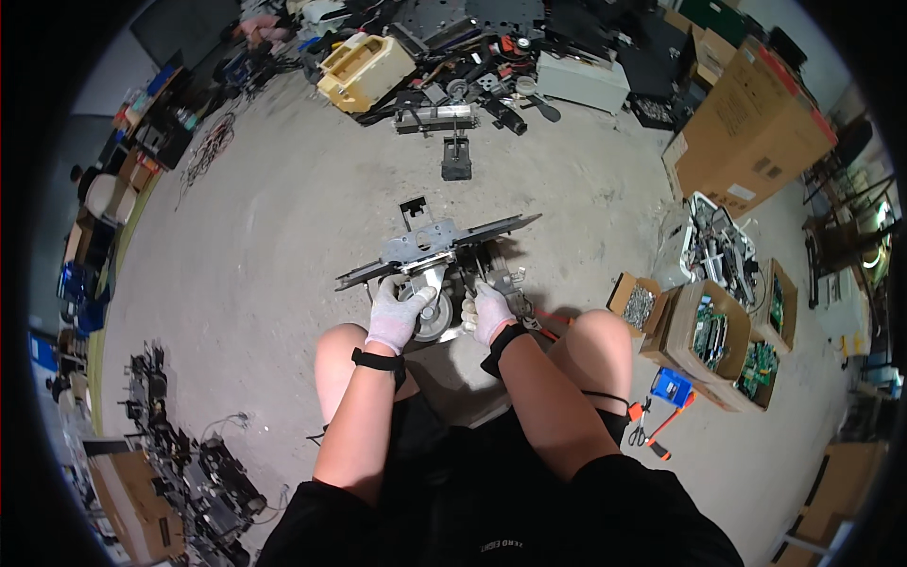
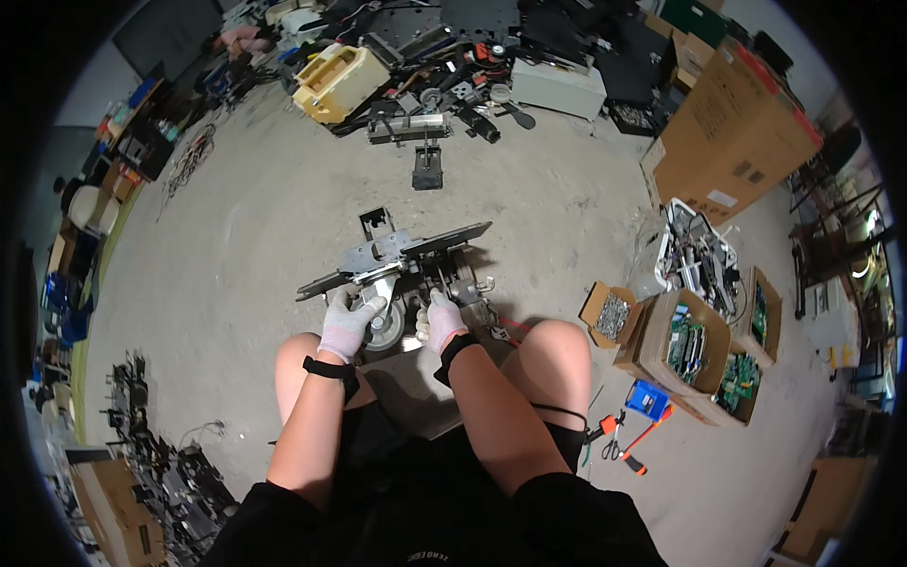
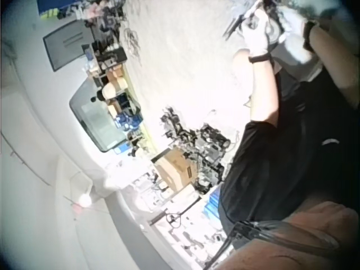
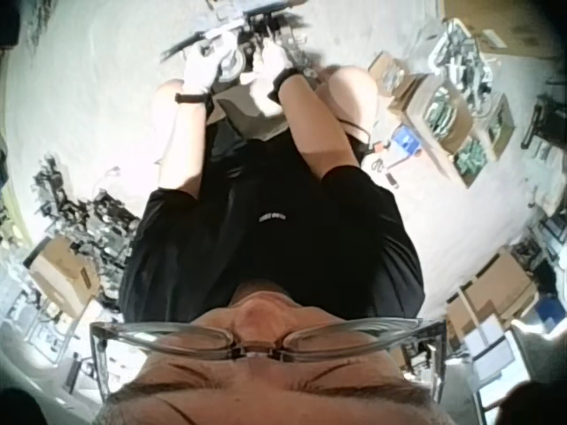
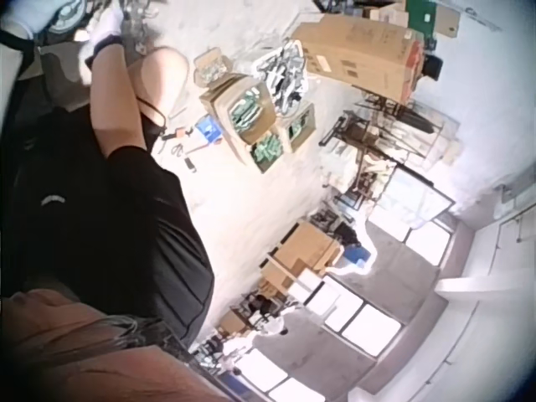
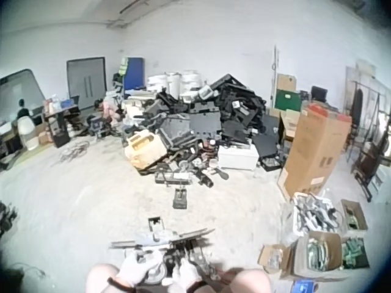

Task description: Disassembling a large electromechanical assembly from a printer or photocopier using tools.

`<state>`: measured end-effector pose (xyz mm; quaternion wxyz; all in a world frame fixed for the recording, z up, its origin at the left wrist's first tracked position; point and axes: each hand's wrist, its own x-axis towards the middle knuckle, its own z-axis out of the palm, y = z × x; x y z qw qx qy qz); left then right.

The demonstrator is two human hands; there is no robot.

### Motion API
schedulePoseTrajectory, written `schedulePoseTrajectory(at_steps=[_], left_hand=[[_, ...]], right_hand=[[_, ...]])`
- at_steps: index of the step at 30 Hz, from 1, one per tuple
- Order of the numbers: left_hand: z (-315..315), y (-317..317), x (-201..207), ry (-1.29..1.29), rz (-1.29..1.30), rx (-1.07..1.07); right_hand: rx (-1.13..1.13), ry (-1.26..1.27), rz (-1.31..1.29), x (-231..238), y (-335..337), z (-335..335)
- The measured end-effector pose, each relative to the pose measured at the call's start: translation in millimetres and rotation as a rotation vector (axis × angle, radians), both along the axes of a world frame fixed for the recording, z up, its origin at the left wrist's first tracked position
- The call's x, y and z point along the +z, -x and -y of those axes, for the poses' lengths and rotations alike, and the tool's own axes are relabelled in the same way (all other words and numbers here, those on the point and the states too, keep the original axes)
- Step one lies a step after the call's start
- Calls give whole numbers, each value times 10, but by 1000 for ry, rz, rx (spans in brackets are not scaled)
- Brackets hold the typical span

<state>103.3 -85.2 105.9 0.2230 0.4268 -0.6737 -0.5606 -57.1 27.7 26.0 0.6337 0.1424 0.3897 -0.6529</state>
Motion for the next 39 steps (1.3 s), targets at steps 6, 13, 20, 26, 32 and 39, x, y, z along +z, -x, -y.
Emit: schedulePoseTrajectory(at_steps=[6, 13, 20, 26, 32, 39], left_hand=[[-16, -10, -37, -13, -3, 48], [-62, 24, 101, -55, 31, 37], [-46, 10, 16, -87, -13, 41], [-26, 3, -9, -58, -32, 19], [-74, 27, 97, -89, -44, 43], [30, 4, -51, -113, -8, -35]], right_hand=[[-171, 264, 8, 79, 25, 133], [-136, 320, -214, 170, -7, 136], [-145, 344, -352, 216, -13, 184], [-166, 371, -251, 264, -14, 204], [-122, 260, -560, 317, 23, 171], [-189, 352, -308, 320, 11, 204]])
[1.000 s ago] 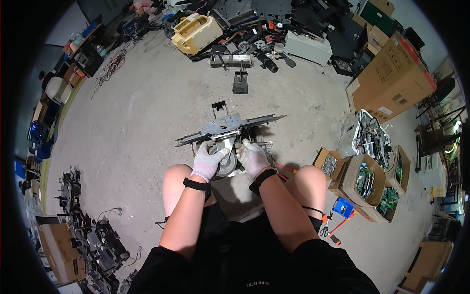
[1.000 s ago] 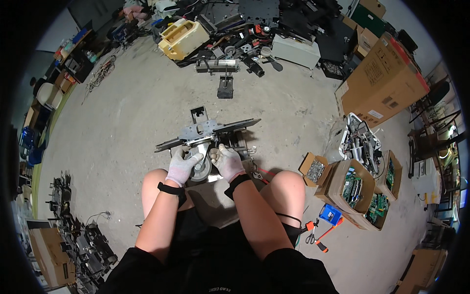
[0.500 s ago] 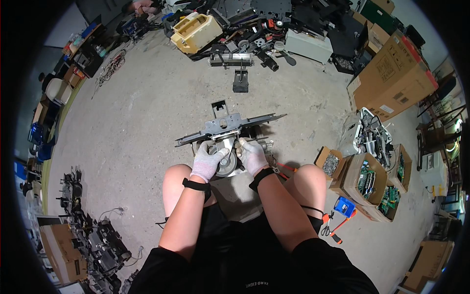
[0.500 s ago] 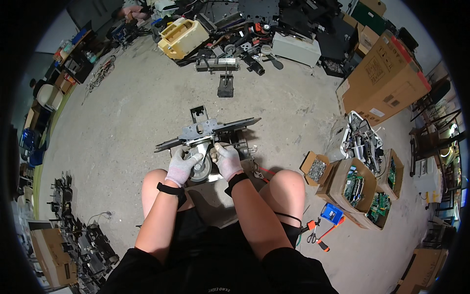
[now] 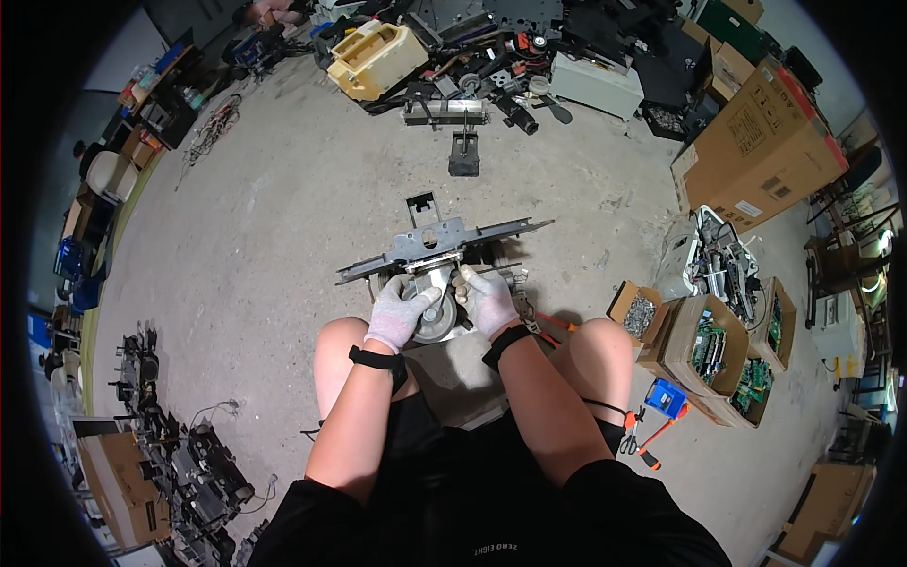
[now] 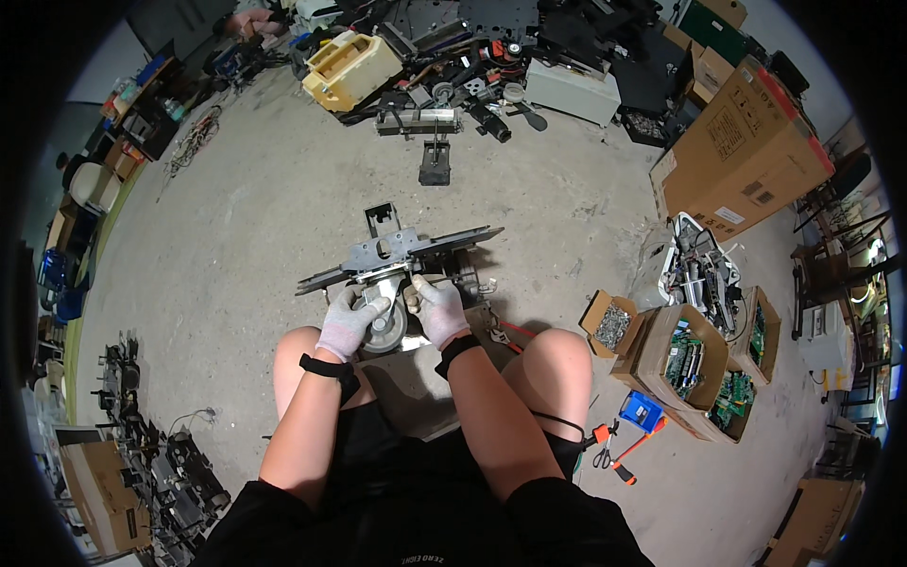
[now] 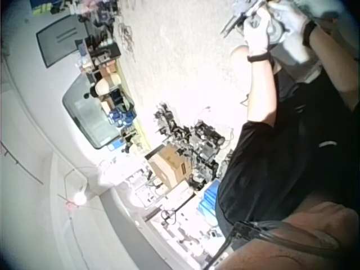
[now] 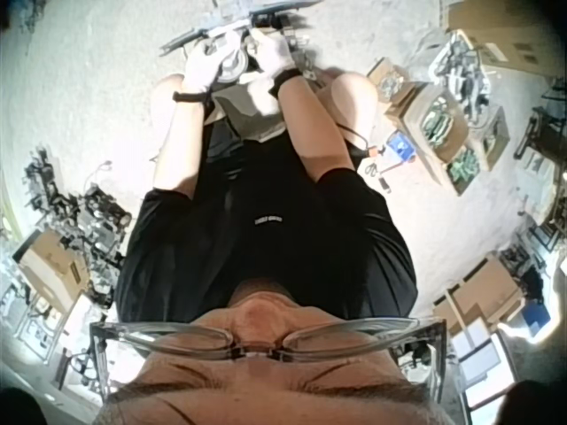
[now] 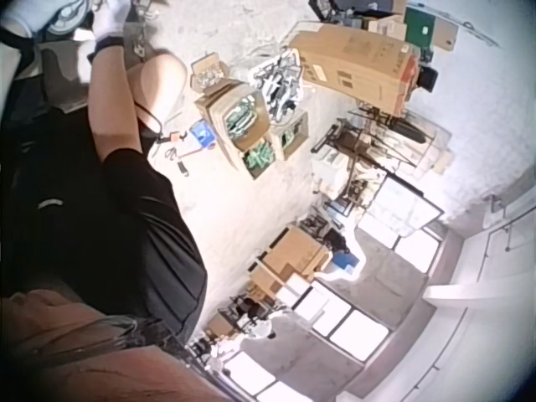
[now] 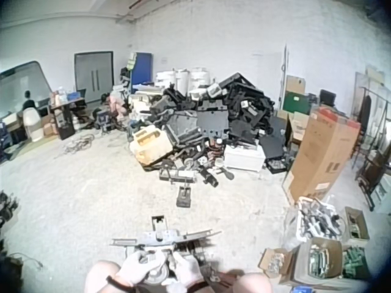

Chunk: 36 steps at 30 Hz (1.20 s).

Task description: Disassembling a large electromechanical assembly from a printer or photocopier using tools.

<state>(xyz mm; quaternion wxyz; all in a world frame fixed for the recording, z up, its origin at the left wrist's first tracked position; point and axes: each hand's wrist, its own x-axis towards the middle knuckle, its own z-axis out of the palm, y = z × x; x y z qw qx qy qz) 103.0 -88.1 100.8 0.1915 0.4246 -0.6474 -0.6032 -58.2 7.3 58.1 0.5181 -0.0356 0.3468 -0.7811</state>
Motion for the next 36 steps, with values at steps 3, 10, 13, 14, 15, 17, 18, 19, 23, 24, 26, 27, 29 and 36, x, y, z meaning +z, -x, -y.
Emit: schedulePoseTrajectory(at_steps=[3, 10, 13, 14, 15, 17, 18, 19, 23, 24, 26, 27, 29, 36], left_hand=[[4, 5, 31, -10, -1, -14], [-9, 5, 70, -4, 47, 47], [-51, 49, 206, 20, 68, 47], [-60, 59, 232, 28, 73, 41], [-73, 75, 243, 27, 49, 57], [-54, 71, 246, 6, 67, 39], [-52, 74, 260, -11, 87, 10], [-63, 77, 284, -6, 63, 16], [0, 9, 231, 102, 134, 32], [-13, 32, 299, 83, 169, 14], [-35, 74, 342, 66, 194, 0], [-35, 81, 325, 55, 180, 14], [-56, 107, 353, -24, 115, 38], [-79, 44, 456, -209, -55, 46]], right_hand=[[30, -143, -222, 26, 39, -16], [12, -168, -413, -74, 65, 87], [-35, -241, -548, -282, 99, 105], [-75, -228, -521, -336, 86, 121], [-105, -190, -479, -390, 71, 128], [-116, -163, -432, -460, 70, 143], [-137, -137, -381, -477, 78, 146], [-123, -123, -391, -490, 91, 150], [-336, 50, 115, 48, 283, 136], [-334, 51, 105, 63, 412, 90], [-314, 100, 525, 64, 605, 43], [-367, 99, 538, -67, 634, 74], [-362, 158, 497, -314, 629, 59], [-403, 173, 571, -215, 544, 153]])
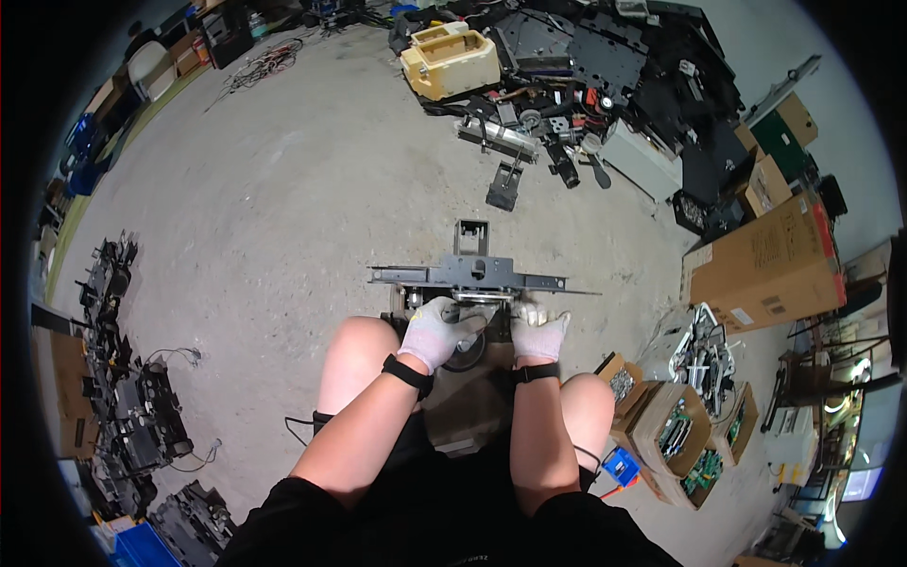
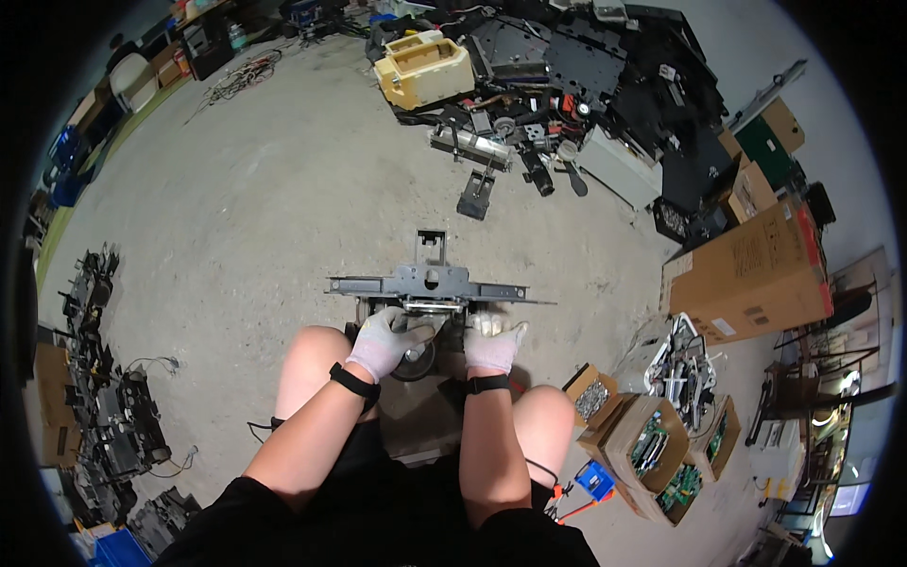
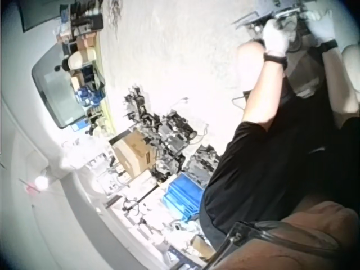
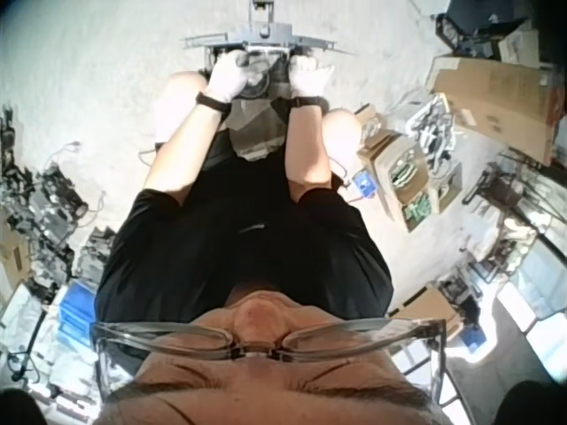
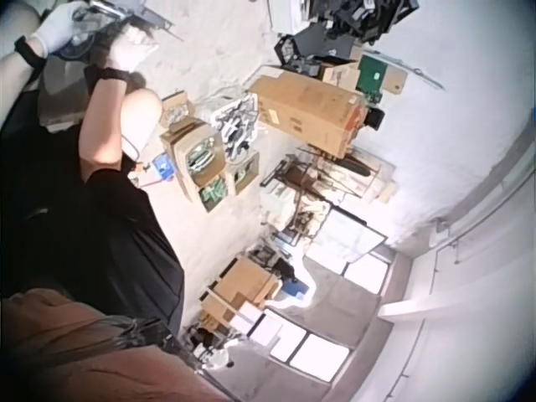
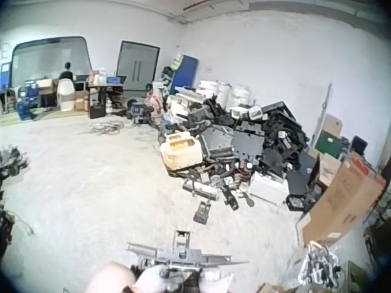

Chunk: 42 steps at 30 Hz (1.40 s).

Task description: Disassembling a large electromechanical assembly from a printer or photocopier using tools.

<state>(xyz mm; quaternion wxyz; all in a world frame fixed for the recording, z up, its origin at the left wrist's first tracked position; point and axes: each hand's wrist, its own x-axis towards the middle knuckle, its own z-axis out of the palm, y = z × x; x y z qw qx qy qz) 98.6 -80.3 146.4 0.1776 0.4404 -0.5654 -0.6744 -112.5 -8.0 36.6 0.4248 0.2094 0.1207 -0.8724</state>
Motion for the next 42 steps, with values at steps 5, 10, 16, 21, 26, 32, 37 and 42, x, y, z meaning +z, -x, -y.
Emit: schedulePoseTrajectory(at_steps=[5, 10, 16, 21, 26, 32, 37, 42], left_hand=[[40, -43, 44, 188, 116, -44], [46, -53, -4, 158, -49, -18], [35, 39, 15, -35, -144, -49], [41, -12, -114, 456, 177, -93], [38, 31, -36, -61, -128, -104], [20, 28, -274, 324, 106, 3], [82, -72, -515, 296, 112, -7], [-85, 58, -122, 329, 183, -27]], right_hand=[[-31, -88, -71, 134, -67, -8], [-56, -171, -116, 240, -123, 37], [-49, 98, -956, 1437, -715, 51], [18, -61, -862, 1431, -737, -195], [16, -264, -859, 1774, -679, -429], [575, -820, -1120, 1066, -403, -716], [-148, -952, -2362, 380, -367, -650], [97, -688, -1119, 359, -348, -648]])
